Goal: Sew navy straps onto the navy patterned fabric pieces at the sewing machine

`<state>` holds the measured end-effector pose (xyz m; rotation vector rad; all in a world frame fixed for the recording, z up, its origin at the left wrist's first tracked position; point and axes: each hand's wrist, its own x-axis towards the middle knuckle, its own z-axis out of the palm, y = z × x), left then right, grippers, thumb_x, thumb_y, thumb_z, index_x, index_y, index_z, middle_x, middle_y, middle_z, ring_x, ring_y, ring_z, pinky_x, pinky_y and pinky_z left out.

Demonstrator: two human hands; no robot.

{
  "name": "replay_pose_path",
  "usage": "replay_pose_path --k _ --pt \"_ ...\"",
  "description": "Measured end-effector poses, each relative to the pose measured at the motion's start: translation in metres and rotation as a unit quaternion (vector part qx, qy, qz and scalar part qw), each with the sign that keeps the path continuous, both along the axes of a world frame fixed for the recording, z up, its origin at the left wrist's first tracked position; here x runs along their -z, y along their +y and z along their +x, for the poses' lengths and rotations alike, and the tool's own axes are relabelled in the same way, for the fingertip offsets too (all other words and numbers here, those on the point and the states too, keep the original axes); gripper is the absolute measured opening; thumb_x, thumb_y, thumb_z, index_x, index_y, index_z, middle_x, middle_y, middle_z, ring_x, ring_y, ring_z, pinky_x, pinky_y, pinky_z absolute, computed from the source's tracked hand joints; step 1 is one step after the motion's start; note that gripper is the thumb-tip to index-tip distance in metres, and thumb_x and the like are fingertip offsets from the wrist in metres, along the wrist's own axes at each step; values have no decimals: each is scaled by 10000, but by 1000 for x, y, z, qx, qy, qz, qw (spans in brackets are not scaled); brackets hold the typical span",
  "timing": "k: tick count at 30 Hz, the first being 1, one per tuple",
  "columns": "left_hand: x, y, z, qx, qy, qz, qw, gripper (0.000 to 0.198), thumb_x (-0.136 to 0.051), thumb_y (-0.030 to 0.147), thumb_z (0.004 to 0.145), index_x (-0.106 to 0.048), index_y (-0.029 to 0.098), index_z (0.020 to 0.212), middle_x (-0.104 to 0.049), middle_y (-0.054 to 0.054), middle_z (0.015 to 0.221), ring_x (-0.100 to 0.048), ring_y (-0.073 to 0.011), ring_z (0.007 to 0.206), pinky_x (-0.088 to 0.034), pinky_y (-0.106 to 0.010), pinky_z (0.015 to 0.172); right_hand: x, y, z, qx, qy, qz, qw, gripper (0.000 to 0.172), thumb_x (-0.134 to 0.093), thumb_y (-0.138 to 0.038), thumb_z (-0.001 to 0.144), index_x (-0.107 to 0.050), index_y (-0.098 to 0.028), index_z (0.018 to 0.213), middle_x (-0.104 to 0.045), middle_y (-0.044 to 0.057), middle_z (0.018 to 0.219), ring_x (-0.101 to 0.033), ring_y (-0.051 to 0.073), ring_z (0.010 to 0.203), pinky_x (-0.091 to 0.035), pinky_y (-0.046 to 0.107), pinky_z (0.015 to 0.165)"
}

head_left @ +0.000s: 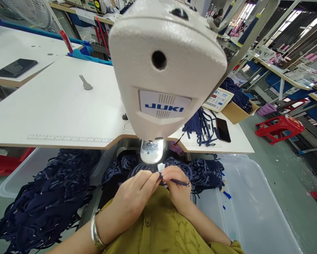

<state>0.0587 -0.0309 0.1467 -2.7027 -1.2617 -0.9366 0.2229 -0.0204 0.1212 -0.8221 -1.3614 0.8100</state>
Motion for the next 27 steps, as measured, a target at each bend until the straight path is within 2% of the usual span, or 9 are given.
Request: replay_pose_path --k 6,10,12,15,19,21,24,27 --pt "-4 2 3 -6 -26 -44 999 157 -454 232 959 -538 166 1075 -589 -27 872 -575 -135 733 -462 -245 622 1 -1 2 -10 -38 31 999 203 -569 -97 892 -660 -278 898 -670 -10 829 -632 152 824 -517 304 766" --pt "-17 8 2 5 -72 -181 981 125 -433 254 968 -553 220 982 -568 12 845 -581 -103 716 -464 -209 622 -10 3 3 -17 -84 -10 996 158 -534 -128 907 -621 -260 920 -635 -7 855 -609 136 805 -499 265 737" --pt "-27 14 -1 5 -69 -225 972 142 -421 273 971 -556 233 958 -565 17 848 -584 -101 718 -467 -205 620 -19 10 3 -23 -125 -47 991 128 -532 -147 909 -609 -248 898 -626 -14 833 -601 126 774 -486 241 710" --pt "-36 28 -5 -37 -27 -163 985 180 -426 314 965 -562 203 1004 -584 -26 901 -598 -154 798 -492 -267 684 -31 28 0 -25 -173 -88 981 94 -537 -179 913 -609 -238 899 -647 -13 852 -614 130 804 -478 236 736" --pt "-29 44 -11 -103 39 38 993 255 -491 288 936 -565 141 1131 -630 -112 1028 -591 -239 934 -483 -380 812 -34 48 -9 -13 -188 -81 979 101 -530 -213 912 -613 -229 968 -653 13 942 -610 156 895 -467 265 807" --pt "-20 46 -15 -70 43 92 992 301 -462 209 944 -533 148 1231 -638 -120 1133 -575 -239 1037 -452 -388 896 -30 53 -13 -3 -176 -105 979 120 -539 -219 898 -602 -227 1000 -631 16 939 -590 149 814 -473 265 755" --pt "-8 41 -19 10 38 109 993 357 -425 133 948 -504 145 1295 -664 -87 1169 -570 -182 1107 -402 -335 985 -26 57 -16 -1 -141 -163 977 167 -569 -223 857 -557 -223 1023 -571 -2 850 -509 124 648 -464 252 639" --pt "2 34 -21 6 33 99 994 369 -464 133 937 -516 158 1301 -675 -65 1187 -578 -168 1134 -378 -324 1004 -24 63 -15 -48 -90 -200 974 206 -575 -244 840 -500 -231 1032 -526 -30 767 -477 118 601 -454 237 585"
